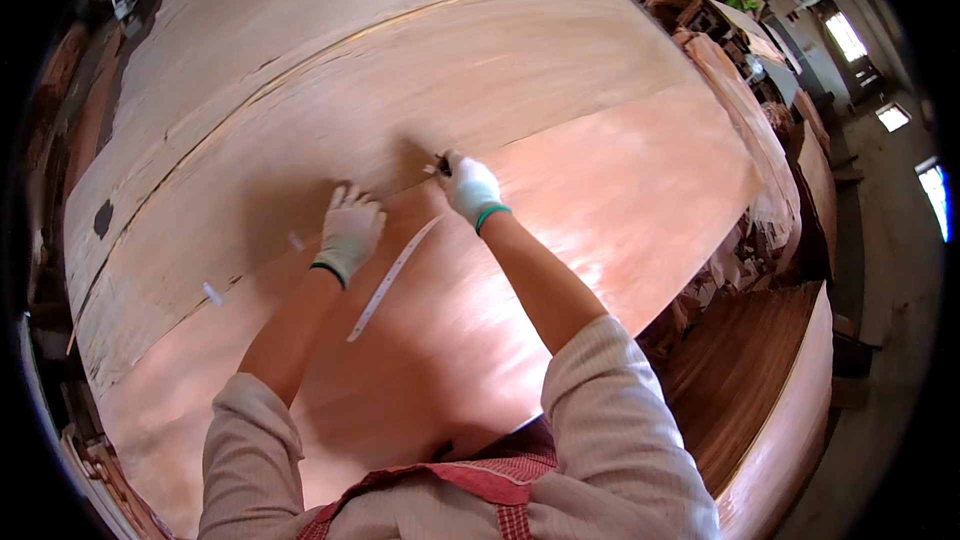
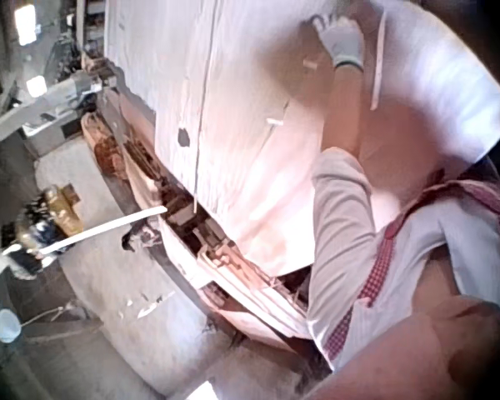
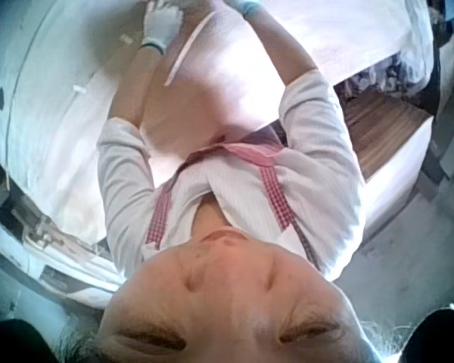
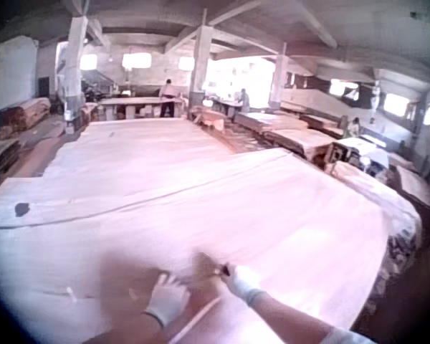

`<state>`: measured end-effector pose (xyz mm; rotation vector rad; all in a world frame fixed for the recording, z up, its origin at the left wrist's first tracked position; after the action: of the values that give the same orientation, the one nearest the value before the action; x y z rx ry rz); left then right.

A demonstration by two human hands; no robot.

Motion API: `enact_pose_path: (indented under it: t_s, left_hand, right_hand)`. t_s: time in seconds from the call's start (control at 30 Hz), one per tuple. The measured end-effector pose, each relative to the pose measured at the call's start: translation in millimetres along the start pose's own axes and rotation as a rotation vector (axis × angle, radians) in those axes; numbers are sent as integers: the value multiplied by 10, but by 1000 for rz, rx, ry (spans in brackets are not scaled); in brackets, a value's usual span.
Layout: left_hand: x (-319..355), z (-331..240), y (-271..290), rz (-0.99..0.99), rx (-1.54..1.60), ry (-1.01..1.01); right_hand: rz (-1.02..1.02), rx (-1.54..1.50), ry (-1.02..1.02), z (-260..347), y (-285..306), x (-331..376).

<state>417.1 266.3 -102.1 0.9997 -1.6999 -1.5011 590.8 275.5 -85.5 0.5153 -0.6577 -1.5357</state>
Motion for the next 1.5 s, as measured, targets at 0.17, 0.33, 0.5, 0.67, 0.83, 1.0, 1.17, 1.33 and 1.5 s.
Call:
enact_pose_path:
  t_s: [0.17,0.33,0.5,0.67,0.83,1.0,1.17,1.33,1.5]
  left_hand:
    - [104,-1184,556,4,1608,180]
    - [64,-2518,541,84,1706,260]
    - [-409,-3181,23,136,1715,434]
    - [-1160,-2760,-736,-25,1302,597]
    - [-2360,-2643,-497,-378,867,417]
    - [-2886,-2632,-431,-569,407,420]
    - [-2821,-2985,-624,-434,232,354]
    - [-3008,-3067,-591,-236,110,505]
    - [-4170,-4727,-447,-331,277,68]
  right_hand:
    - [-101,-343,179,-13,817,900]
    - [-97,-251,235,-652,1745,1601]
    - [164,-496,-130,-1585,2271,1556]
    - [276,-555,-195,-2423,2074,1081]
    - [72,-475,-170,-2745,2251,121]
    - [29,-681,-367,-2912,2190,-204]
    - [-79,-71,85,-3075,2509,-504]
    - [-6,225,170,-3538,3801,-1313]
    - [-47,-499,-291,-4810,4426,-1623]
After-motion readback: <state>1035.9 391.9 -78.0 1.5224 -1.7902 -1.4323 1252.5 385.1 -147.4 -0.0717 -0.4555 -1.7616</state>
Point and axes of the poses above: each hand's wrist, its own x-axis away from the middle knuckle, its own y-axis out of the back of the hand, z = x × y, the point moved 8 cm from there along -x, towards the middle knuckle, and after that the axes turned 6 degrees about y, right-handed, at the moved point
